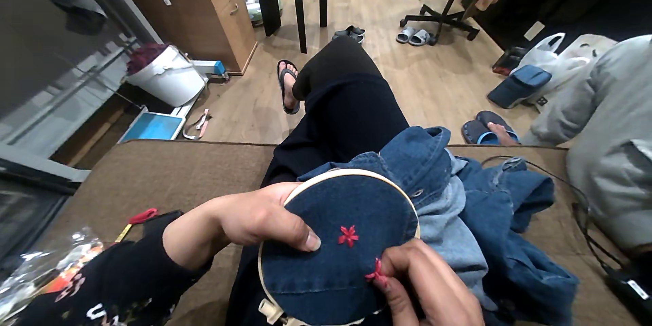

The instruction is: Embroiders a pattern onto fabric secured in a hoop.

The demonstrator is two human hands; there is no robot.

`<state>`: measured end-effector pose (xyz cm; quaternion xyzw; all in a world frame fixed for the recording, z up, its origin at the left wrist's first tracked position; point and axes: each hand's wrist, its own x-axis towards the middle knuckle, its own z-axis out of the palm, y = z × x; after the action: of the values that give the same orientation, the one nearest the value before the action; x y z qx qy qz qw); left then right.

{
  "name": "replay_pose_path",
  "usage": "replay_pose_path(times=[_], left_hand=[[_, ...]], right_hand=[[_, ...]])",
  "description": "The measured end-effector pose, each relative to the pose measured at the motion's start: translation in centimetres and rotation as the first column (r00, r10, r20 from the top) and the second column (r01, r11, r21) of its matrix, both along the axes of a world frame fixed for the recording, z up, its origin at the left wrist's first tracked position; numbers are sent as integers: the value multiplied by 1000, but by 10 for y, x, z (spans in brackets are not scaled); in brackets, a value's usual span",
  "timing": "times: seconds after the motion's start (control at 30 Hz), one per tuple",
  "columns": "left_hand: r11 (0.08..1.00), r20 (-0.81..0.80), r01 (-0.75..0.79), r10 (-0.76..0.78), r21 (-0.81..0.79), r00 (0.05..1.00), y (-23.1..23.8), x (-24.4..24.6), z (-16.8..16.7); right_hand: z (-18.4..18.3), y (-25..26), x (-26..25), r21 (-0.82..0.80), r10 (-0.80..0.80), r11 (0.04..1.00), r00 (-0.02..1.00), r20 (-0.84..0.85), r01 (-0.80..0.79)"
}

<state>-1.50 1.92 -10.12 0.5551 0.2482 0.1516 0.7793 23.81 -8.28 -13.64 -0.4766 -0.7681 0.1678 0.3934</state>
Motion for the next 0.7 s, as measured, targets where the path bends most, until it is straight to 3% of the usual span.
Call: replay_pose_path(times=[0.7], left_hand=[[999, 23, 4, -4, 33, 1000, 2, -3, 0]], right_hand=[[1, 1, 4, -26, 37, 999, 998, -55, -38]])
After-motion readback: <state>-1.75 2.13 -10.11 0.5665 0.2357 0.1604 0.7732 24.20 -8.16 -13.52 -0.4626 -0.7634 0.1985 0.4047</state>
